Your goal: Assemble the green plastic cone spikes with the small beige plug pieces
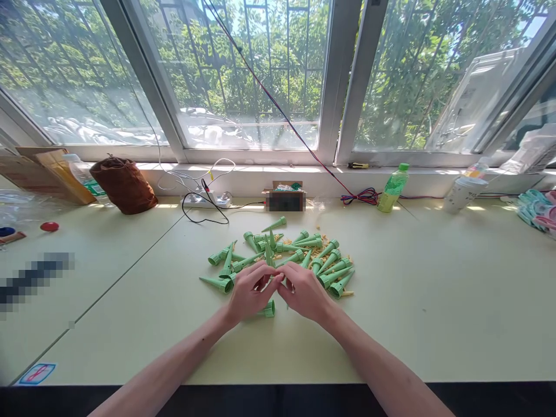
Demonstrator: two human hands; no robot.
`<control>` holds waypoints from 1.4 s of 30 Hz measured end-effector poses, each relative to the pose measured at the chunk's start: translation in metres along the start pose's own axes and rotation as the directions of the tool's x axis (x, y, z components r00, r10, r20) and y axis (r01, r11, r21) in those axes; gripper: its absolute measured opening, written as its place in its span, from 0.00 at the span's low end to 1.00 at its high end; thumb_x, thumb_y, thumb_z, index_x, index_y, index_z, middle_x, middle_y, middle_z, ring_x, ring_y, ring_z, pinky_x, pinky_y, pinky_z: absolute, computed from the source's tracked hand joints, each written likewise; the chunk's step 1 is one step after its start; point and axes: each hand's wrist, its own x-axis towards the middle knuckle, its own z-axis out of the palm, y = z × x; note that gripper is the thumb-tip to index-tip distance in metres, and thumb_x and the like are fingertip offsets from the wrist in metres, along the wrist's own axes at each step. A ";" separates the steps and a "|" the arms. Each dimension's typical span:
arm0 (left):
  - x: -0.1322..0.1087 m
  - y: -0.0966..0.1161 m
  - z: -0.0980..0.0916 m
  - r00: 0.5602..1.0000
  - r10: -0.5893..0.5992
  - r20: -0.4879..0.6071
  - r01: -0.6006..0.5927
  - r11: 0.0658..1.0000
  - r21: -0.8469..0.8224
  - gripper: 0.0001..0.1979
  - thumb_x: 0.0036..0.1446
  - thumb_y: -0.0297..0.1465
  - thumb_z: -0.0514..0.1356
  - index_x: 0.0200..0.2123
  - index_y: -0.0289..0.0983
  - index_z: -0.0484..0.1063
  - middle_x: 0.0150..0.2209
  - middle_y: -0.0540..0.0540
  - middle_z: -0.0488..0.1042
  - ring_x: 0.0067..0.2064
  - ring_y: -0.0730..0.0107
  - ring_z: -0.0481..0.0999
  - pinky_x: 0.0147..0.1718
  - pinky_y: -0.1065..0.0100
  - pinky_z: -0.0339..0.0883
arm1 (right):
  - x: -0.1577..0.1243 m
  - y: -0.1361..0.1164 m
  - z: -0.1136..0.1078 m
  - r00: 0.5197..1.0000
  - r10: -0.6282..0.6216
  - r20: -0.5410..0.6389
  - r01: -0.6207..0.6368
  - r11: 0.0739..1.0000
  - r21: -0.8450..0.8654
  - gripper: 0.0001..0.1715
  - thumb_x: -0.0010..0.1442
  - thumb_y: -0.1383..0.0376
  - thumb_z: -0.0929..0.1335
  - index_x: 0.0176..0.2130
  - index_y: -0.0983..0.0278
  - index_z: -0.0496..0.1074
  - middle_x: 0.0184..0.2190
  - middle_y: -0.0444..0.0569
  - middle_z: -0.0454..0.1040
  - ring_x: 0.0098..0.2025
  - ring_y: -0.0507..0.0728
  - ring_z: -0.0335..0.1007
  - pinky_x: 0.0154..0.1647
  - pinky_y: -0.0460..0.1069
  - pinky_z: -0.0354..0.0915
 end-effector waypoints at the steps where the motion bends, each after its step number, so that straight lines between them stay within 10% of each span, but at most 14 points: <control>1: 0.000 0.000 0.000 1.000 -0.013 -0.002 0.013 1.000 0.003 0.05 0.61 0.28 0.59 0.31 0.38 0.69 0.22 0.54 0.61 0.21 0.79 0.56 0.20 0.74 0.53 | 0.001 0.000 -0.001 1.000 0.000 -0.018 0.000 1.000 0.001 0.06 0.65 0.69 0.64 0.38 0.62 0.70 0.30 0.45 0.70 0.26 0.50 0.63 0.27 0.45 0.63; 18: -0.006 -0.003 0.004 0.986 -0.166 0.010 0.166 0.982 -0.084 0.05 0.65 0.28 0.53 0.43 0.39 0.66 0.23 0.56 0.64 0.19 0.81 0.60 0.19 0.76 0.53 | -0.001 0.001 -0.002 0.998 0.016 -0.063 -0.013 0.999 0.051 0.08 0.69 0.62 0.64 0.43 0.61 0.71 0.35 0.49 0.76 0.31 0.52 0.71 0.29 0.46 0.67; 29: 0.001 -0.002 0.002 0.880 -0.379 -0.286 0.367 0.925 -0.094 0.06 0.66 0.32 0.50 0.38 0.39 0.65 0.21 0.56 0.58 0.19 0.78 0.55 0.19 0.75 0.53 | 0.007 0.004 -0.008 0.978 -0.013 -0.210 0.005 0.999 -0.039 0.06 0.67 0.64 0.64 0.38 0.60 0.71 0.31 0.46 0.71 0.25 0.50 0.64 0.27 0.46 0.64; 42: -0.004 -0.010 0.006 0.900 -0.435 0.034 0.427 0.894 0.134 0.13 0.60 0.42 0.60 0.37 0.38 0.69 0.22 0.55 0.66 0.22 0.74 0.63 0.25 0.73 0.57 | 0.025 0.001 -0.028 0.977 -0.142 -0.157 0.103 0.967 -0.233 0.09 0.69 0.64 0.62 0.39 0.62 0.71 0.31 0.47 0.72 0.25 0.50 0.63 0.27 0.46 0.61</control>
